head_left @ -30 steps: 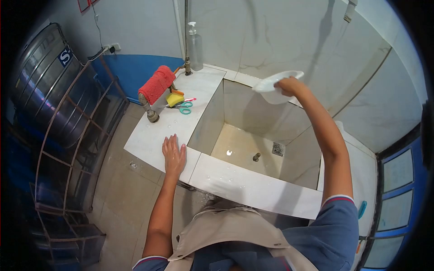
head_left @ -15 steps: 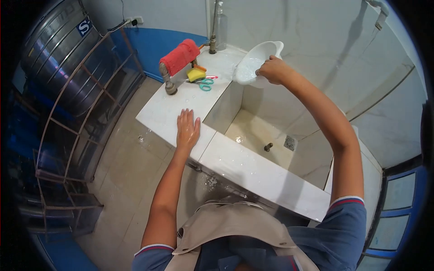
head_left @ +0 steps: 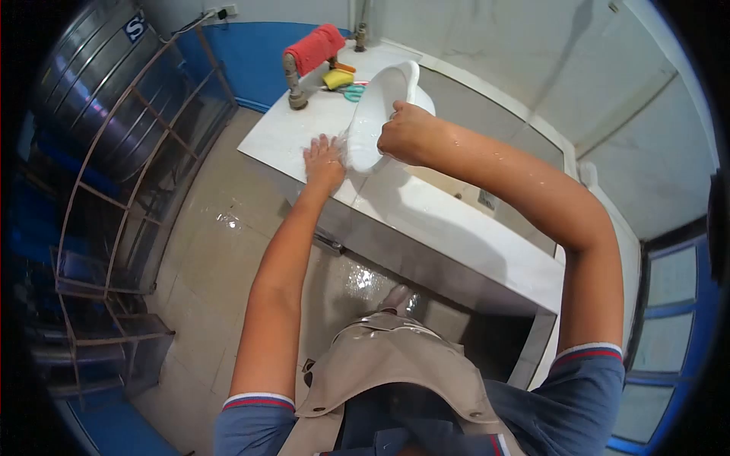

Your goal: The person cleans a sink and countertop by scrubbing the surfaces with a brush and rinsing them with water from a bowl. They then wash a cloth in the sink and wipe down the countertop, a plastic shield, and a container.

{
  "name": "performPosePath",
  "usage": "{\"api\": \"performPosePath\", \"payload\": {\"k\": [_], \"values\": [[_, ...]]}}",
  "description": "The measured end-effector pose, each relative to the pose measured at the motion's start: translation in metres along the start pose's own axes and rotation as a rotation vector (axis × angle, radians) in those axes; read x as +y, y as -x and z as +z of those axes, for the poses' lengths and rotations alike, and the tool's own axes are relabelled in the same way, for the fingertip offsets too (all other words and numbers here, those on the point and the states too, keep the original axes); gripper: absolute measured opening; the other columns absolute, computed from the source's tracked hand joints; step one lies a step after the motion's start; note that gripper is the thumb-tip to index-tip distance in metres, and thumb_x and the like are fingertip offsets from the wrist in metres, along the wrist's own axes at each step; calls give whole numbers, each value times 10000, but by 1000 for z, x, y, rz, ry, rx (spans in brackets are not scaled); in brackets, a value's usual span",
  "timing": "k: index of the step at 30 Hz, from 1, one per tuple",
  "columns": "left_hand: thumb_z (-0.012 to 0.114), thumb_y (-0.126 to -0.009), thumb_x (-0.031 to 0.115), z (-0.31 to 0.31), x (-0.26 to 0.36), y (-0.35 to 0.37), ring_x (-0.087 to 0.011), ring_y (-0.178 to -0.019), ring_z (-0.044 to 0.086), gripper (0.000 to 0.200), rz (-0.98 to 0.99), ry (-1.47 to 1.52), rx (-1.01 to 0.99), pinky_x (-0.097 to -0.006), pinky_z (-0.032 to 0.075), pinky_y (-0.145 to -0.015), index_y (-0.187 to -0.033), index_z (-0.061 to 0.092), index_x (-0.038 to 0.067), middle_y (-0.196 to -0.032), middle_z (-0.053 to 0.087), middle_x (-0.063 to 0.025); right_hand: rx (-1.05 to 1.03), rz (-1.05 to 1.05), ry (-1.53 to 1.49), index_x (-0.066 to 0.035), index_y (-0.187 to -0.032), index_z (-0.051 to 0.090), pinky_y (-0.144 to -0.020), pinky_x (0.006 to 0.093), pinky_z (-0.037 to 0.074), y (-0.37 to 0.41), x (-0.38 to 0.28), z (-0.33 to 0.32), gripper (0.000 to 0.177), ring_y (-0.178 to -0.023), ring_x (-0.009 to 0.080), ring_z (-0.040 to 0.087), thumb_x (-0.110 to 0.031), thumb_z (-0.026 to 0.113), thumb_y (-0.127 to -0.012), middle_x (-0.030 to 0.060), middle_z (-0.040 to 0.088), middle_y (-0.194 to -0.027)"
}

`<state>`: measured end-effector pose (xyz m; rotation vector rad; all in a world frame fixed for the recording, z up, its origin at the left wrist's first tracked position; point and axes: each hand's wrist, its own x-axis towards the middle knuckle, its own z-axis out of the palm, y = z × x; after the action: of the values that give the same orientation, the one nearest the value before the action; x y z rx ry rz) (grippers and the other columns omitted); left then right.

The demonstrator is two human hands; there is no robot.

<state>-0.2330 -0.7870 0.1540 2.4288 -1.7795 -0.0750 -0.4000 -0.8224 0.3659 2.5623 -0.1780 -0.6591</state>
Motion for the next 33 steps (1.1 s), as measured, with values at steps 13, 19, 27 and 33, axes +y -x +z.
{"api": "performPosePath", "payload": {"k": [13, 19, 27, 33], "values": [[320, -922, 405, 24, 226, 73, -360, -1354, 112, 571, 606, 362, -332, -576, 87, -1051, -1399, 235, 104, -1446, 186, -206, -659, 640, -358, -140, -937, 676, -838, 413, 421, 265, -51, 132, 231, -952, 253, 606, -203, 589, -732, 84, 651, -993], [520, -852, 221, -5, 171, -34, -342, -1016, 544, 347, 112, 1016, 196, -387, 419, -886, -1094, 540, -26, -1056, 579, -222, -438, 1221, -617, -56, -1042, 617, -892, 410, 421, 418, -48, 180, 406, -1006, 344, 557, -64, 606, -637, 155, 611, -1046], [691, -731, 195, -79, 3, -175, -351, -927, 581, 454, -573, 899, 926, -395, 458, -807, -1056, 479, -40, -1034, 579, -218, -52, 1814, -596, -95, -1250, 444, -857, 477, 427, 503, -95, 382, 504, -1027, 357, 552, -120, 553, -759, 208, 572, -1108], [641, -768, 259, -75, -30, -207, -349, -821, 600, 253, -600, 664, 860, -421, 460, -711, -824, 579, 21, -909, 624, -175, -282, 1878, -742, -159, -1276, 427, -852, 547, 399, 482, -69, 438, 539, -1115, 362, 491, -115, 537, -750, 179, 518, -1203]]}}
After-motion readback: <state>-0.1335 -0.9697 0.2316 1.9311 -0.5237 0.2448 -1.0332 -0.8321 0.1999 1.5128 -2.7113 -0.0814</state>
